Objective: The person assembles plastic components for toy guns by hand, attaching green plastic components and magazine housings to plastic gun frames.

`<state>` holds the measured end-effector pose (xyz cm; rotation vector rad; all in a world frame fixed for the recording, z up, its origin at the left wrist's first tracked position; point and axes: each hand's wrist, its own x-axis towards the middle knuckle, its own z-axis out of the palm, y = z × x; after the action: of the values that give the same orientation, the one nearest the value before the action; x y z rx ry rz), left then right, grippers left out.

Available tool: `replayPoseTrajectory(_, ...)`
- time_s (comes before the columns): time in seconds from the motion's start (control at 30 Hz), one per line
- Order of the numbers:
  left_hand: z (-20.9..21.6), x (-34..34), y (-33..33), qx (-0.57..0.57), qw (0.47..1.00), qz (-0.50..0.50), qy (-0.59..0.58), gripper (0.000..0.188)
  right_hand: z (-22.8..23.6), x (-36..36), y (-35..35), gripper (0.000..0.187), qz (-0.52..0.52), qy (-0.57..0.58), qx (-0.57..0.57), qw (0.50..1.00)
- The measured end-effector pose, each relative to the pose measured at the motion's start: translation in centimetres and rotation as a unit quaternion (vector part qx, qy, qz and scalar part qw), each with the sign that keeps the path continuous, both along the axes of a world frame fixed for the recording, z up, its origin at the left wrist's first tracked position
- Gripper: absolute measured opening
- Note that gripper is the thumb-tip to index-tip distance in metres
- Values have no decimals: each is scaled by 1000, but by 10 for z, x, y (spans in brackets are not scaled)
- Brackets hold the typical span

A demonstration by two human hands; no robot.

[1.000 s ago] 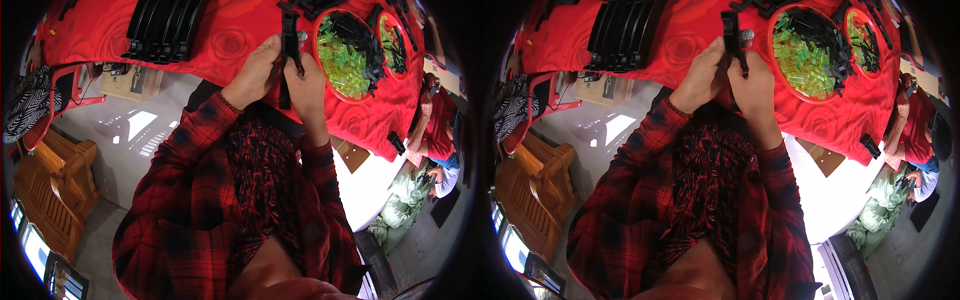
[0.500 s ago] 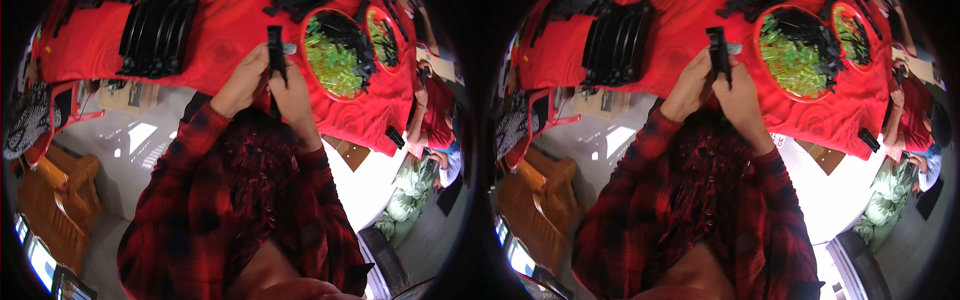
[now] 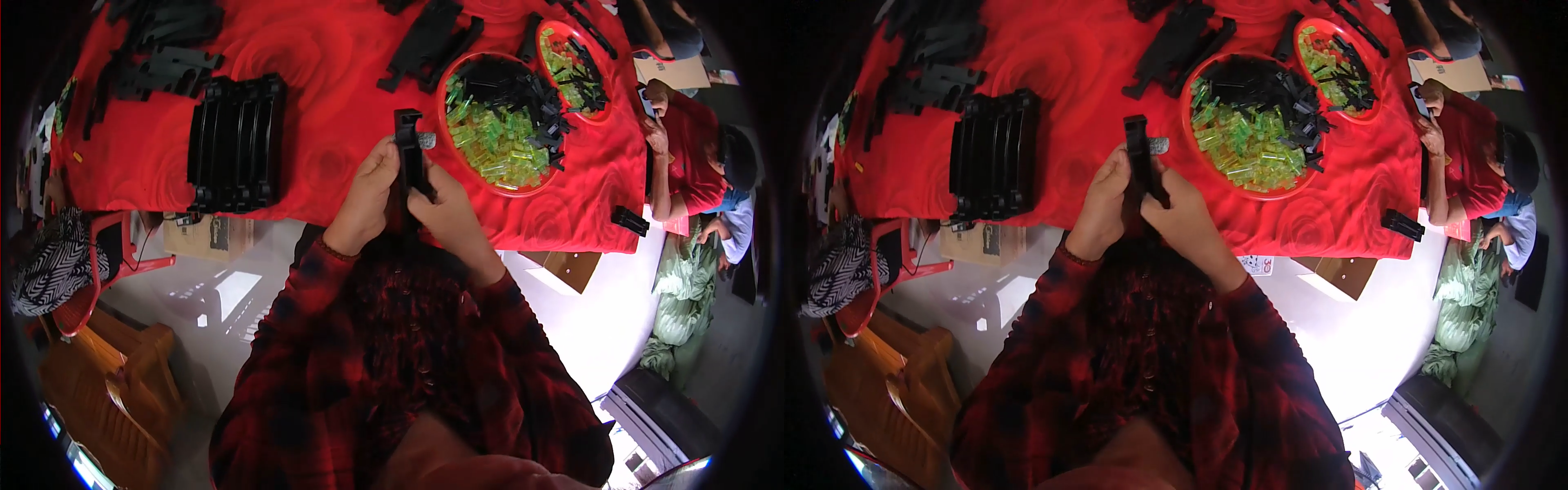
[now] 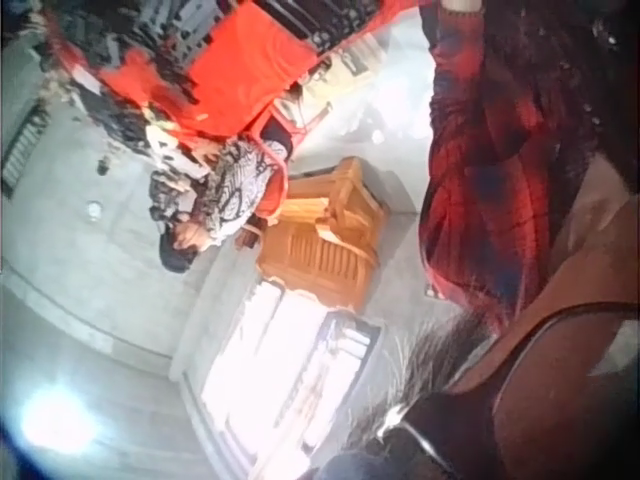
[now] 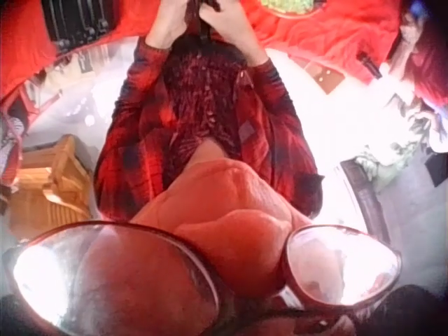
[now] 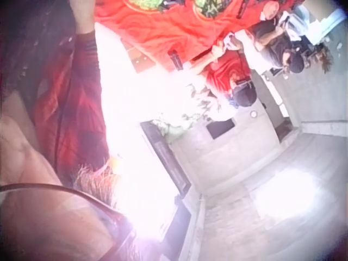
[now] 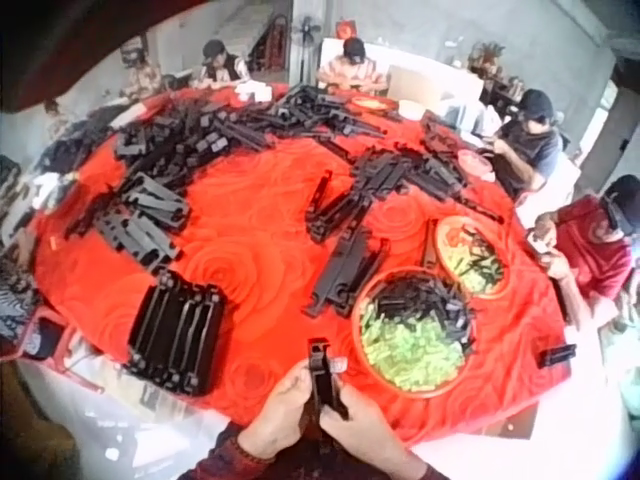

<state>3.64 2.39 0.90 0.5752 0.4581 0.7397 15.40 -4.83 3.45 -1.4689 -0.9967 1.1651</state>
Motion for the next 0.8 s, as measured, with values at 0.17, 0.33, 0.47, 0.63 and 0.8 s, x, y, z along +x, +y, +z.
replayPoseTrajectory(0.17, 11, -13, 5, 11, 1000, -16, -22, 36, 11, -12, 5, 23, -21, -135, 37, 990)
replayPoseTrajectory(0.33, 30, 8, 14, 8, 999, 0, 31, 38, 10, -1, 21, 22, -45, -55, -20, 997)
replayPoseTrajectory(0.47, 28, 1, 28, 16, 998, -11, 56, 39, 4, 22, 29, 22, 71, -30, -21, 997)
replayPoseTrajectory(0.63, 29, -1, 54, -104, 982, 41, 154, 36, 46, 73, 67, 20, 27, -281, 56, 958)
replayPoseTrajectory(0.8, 25, -10, 64, -142, 979, -53, 137, 34, 27, 113, 113, 15, -186, -539, 138, 809)
